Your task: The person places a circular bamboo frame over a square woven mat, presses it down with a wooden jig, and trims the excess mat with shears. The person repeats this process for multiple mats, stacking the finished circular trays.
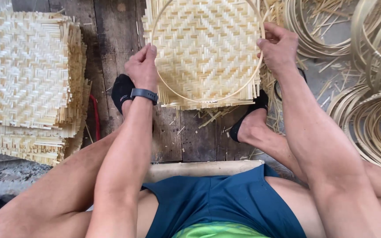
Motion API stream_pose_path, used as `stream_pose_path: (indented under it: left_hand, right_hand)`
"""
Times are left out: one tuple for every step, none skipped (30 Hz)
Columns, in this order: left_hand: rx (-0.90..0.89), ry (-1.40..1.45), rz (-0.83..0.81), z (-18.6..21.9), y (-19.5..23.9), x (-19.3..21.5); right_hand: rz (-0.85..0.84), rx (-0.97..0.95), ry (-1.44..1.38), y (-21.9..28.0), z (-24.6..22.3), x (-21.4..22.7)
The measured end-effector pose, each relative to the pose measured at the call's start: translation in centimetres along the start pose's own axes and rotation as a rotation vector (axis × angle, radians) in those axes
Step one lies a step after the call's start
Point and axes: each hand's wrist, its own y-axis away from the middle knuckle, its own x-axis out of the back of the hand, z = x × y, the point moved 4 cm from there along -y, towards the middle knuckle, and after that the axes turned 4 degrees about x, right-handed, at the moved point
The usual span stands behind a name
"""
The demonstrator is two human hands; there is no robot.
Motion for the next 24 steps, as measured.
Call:
stream_pose_path:
  left_hand:
    - [0.009,-0.010,0.004,0.3,0.0,0.3]
    - [-0.089,-0.265,-0.021,1.1,0.0,0.3]
    - [-0.184,-0.521,-0.047,1.8,0.0,0.3]
    - [-0.172,-0.531,-0.044,2.6,0.1,0.4]
    - [-0.099,-0.613,-0.084,3.2,0.0,0.3]
    - [-0.026,-0.694,-0.124,3.8,0.1,0.1]
    - [-0.016,-0.701,-0.125,3.6,0.0,0.2]
    - [0.031,-0.679,-0.121,3.4,0.0,0.3]
    - [0.069,-0.652,-0.118,3.3,-0.1,0.2]
    - [0.070,-0.653,-0.119,3.5,-0.1,0.2]
    - [0.127,-0.593,-0.118,3.7,-0.2,0.1]
    - [0.183,-0.532,-0.117,3.8,-0.1,0.2]
    - [0.181,-0.533,-0.117,3.8,-0.1,0.2]
    - [0.205,-0.499,-0.127,3.7,0.1,0.2]
    - [0.229,-0.467,-0.135,3.6,0.4,0.5]
    - [0.227,-0.470,-0.134,3.7,0.7,0.5]
    - [0.230,-0.490,-0.126,3.9,0.7,0.5]
    - [0.233,-0.511,-0.119,4.3,0.7,0.4]
    - [0.221,-0.509,-0.126,4.4,0.8,0.1]
    - [0.244,-0.539,-0.106,4.5,0.7,-0.1]
    - [0.272,-0.569,-0.080,4.4,0.6,-0.1]
    - [0.264,-0.565,-0.081,4.9,0.4,-0.1]
    - [0.285,-0.582,-0.086,4.9,0.4,0.0]
    - [0.306,-0.598,-0.090,4.9,0.4,0.0]
  right_hand:
    - [-0.007,-0.013,-0.001,-0.3,1.4,-0.3]
    - [-0.019,0.057,0.188,-0.7,2.5,-0.7]
    - [-0.035,0.128,0.378,-1.1,3.5,-1.2]
    - [-0.046,0.117,0.376,-1.2,4.0,-1.5]
    - [-0.050,0.061,0.385,-1.3,4.6,-1.8]
    - [-0.054,0.005,0.393,-1.4,5.2,-2.0]
    - [-0.061,-0.005,0.394,-1.4,5.6,-1.8]
    - [-0.055,0.005,0.352,-1.2,5.9,-1.6]
    - [-0.043,0.023,0.308,-1.3,5.9,-1.2]
    - [-0.043,0.021,0.308,-1.2,5.7,-1.2]
    - [-0.019,-0.001,0.349,-1.2,5.4,-1.0]
    - [0.004,-0.022,0.388,-1.2,5.1,-0.9]
    - [0.005,-0.022,0.386,-1.0,4.9,-0.9]
    - [0.015,-0.041,0.385,-0.6,4.9,-0.8]
    - [0.025,-0.059,0.383,-0.2,4.8,-0.8]
    - [0.024,-0.060,0.379,-0.2,5.4,-0.9]
    - [0.050,-0.020,0.378,-0.2,5.8,-1.0]
    - [0.075,0.021,0.377,-0.4,6.0,-1.0]
    - [0.088,0.026,0.374,-0.5,6.2,-0.9]
    - [0.114,0.048,0.417,-0.8,6.3,-0.8]
    - [0.133,0.071,0.461,-1.3,6.4,-0.9]
    - [0.139,0.078,0.459,-1.4,6.0,-1.0]
    - [0.115,0.045,0.444,-1.2,6.0,-1.1]
    - [0.091,0.013,0.429,-1.0,6.1,-1.2]
